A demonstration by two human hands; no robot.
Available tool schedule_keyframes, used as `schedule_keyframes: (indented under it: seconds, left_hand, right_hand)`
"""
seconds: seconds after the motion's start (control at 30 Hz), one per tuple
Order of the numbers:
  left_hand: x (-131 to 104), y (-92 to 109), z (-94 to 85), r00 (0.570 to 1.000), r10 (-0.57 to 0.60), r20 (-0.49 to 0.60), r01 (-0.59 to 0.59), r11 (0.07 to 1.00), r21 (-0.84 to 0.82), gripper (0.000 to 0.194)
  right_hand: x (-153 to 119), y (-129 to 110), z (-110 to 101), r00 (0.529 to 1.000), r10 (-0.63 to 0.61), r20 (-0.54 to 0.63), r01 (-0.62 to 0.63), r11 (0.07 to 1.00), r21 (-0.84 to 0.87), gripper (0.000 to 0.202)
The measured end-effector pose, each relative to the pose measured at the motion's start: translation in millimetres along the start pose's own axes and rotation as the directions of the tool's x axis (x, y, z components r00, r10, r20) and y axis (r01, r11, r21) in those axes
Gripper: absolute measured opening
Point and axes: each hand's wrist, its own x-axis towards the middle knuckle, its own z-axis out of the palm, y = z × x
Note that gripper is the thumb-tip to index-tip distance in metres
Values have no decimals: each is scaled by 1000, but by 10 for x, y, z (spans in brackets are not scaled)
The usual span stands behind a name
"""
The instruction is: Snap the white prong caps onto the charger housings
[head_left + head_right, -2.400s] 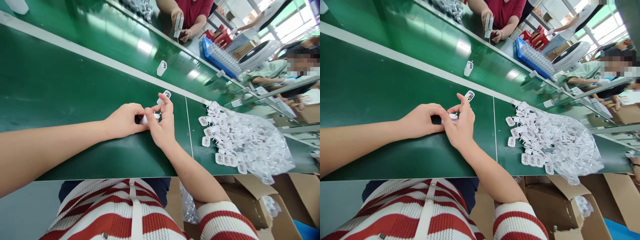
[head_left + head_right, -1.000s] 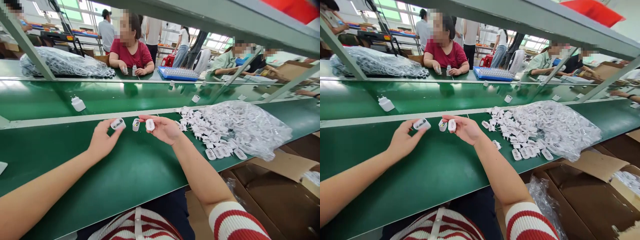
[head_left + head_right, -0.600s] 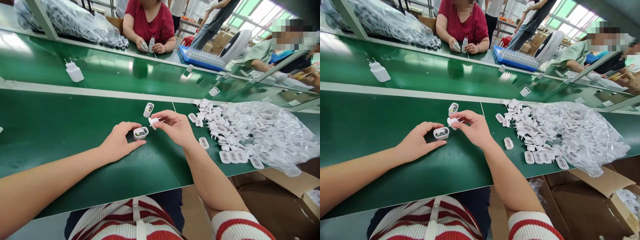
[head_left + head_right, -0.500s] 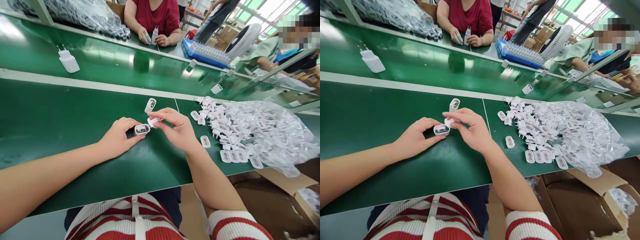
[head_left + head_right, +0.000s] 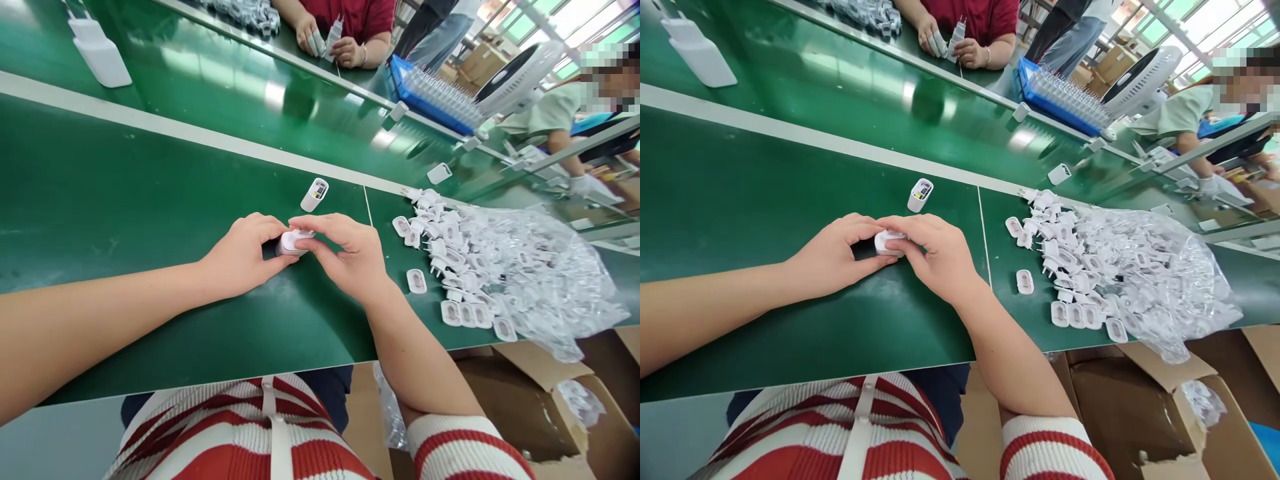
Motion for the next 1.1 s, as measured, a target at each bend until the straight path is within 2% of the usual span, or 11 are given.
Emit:
schedule_keyframes:
  seconds: [0.17,0.37,0.67,0.87,1.03,1.1]
  left_hand:
    - [2,-10,0,1000,14,-2,-14,1000,-4,29]
    - [0,-11,3,1000,-1,7,1,1000,-12,29]
    - [7,19,6,999,-41,14,41,999,-22,27]
    - [8,42,9,998,-61,22,61,998,-22,27]
    - [13,40,3,998,-60,34,61,998,-7,25]
    - [14,41,1,997,-64,41,64,998,-8,24]
  right_hand:
    - [1,-18,15,1000,1,-22,0,1000,8,24]
    - [8,-57,27,1000,-16,-7,15,997,-77,21]
    - [5,-213,58,997,75,-7,-75,974,-213,24]
    - [44,-235,26,996,72,48,-57,964,-260,20]
    - [-19,-198,119,997,46,-57,-57,978,-202,22]
    - [-38,-183,133,996,-12,-90,-3,985,-171,24]
